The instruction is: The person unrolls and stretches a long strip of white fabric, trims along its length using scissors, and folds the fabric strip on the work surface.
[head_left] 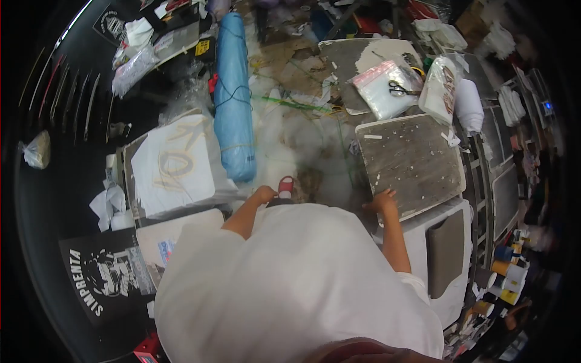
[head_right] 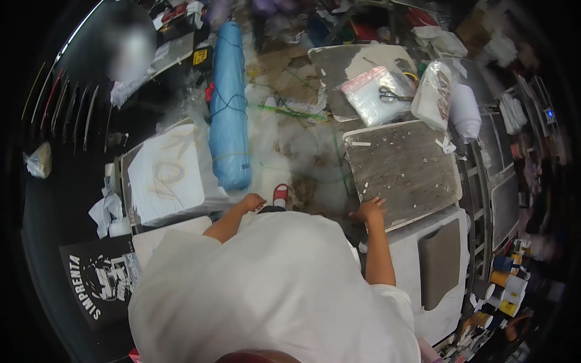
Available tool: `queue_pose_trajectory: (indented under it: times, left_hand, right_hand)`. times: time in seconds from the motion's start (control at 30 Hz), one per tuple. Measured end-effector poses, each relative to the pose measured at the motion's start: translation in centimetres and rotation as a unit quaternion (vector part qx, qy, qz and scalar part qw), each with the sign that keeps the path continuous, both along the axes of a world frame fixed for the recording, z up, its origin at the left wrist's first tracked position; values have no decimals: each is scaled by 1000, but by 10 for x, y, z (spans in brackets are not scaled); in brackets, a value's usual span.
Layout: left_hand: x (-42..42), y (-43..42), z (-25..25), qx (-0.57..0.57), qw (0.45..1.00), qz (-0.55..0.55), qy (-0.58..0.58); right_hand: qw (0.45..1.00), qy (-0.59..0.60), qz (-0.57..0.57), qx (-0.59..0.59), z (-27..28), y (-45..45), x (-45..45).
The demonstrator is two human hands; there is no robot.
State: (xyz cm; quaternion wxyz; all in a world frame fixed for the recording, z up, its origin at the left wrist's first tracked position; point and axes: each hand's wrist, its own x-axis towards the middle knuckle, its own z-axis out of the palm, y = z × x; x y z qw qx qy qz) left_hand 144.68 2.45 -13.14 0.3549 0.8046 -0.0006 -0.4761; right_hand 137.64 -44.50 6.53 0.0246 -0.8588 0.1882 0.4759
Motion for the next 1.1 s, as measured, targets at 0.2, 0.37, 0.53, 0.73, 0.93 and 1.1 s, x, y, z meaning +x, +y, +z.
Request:
queue_pose_trajectory:
  times: [0.2,0.37,0.53,0.73,0.93,1.1]
  left_hand:
    - [70,-120,247,-299,908,250,-156]
    - [64,-107,575,-658,582,-63,-472]
    - [11,-109,624,-661,457,-194,-563]
    - [6,-113,628,-642,427,-207,-603]
    - [1,-115,642,-622,394,-219,-640]
    - [6,-94,667,-583,345,-228,-700]
  right_hand:
    - [999,-38,-7,5,-3,1,-6]
    - [999,-44,3,-8,9,5,-8]
    - [1000,8,6,0,9,3,1]
    - [998,-59,-20,14,4,2,-11]
    - [1000,-20,-17,14,0,3,-6]
    - [999,-28,-12,10,-5,5,-2]
